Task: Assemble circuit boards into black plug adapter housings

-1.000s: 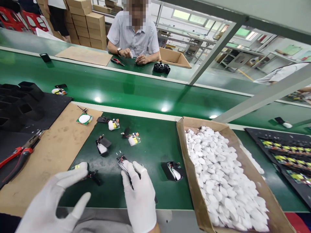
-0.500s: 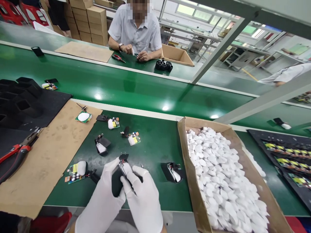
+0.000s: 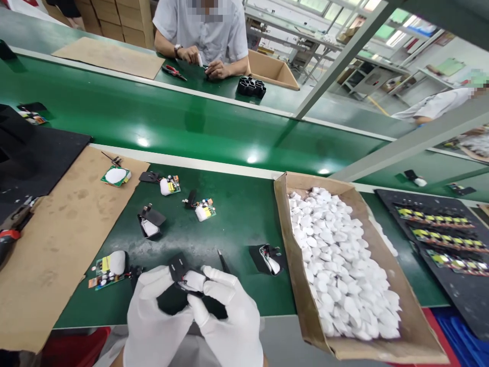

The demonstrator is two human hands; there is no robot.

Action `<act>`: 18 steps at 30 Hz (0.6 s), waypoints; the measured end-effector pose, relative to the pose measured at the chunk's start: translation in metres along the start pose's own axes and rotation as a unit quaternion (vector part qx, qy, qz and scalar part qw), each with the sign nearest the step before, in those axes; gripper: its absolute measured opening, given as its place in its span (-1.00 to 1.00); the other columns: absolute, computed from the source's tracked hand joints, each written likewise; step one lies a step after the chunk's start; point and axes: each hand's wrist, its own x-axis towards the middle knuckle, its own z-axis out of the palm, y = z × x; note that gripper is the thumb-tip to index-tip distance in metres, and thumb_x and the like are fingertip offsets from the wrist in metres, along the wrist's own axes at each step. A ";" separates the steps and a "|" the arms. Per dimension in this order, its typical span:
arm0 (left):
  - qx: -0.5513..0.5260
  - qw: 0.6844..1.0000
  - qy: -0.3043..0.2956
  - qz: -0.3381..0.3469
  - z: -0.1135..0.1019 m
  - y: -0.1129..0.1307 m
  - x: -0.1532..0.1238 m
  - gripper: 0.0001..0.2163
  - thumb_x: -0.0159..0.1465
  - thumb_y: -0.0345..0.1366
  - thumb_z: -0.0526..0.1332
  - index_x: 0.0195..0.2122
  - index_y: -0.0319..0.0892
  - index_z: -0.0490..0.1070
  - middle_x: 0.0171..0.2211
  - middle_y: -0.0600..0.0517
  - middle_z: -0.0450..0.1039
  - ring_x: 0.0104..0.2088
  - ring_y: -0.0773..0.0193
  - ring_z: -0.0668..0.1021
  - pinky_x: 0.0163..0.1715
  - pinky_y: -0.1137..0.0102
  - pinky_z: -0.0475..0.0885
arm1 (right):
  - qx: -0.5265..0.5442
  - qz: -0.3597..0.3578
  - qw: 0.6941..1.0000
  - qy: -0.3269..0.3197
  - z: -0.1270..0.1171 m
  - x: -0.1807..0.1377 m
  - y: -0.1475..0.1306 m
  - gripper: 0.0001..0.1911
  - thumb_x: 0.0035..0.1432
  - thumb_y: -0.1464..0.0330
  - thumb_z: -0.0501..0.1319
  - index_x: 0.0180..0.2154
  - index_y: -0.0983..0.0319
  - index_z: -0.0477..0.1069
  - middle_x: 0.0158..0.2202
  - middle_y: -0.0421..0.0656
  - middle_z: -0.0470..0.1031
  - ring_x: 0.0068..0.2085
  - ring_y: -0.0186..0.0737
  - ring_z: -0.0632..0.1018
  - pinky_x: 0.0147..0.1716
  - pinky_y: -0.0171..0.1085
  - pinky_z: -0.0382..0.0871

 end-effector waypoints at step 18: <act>0.021 0.992 -0.116 -0.035 0.010 -0.011 -0.007 -0.63 0.40 -0.37 0.18 0.23 -0.15 0.33 0.02 -0.20 0.65 0.05 -0.08 0.74 -0.09 0.08 0.76 | -0.252 -0.066 0.965 -0.006 0.016 -0.005 0.010 -0.68 0.53 0.35 0.16 0.15 0.12 0.62 0.08 0.06 0.68 -0.02 0.01 0.79 -0.12 -0.14 0.78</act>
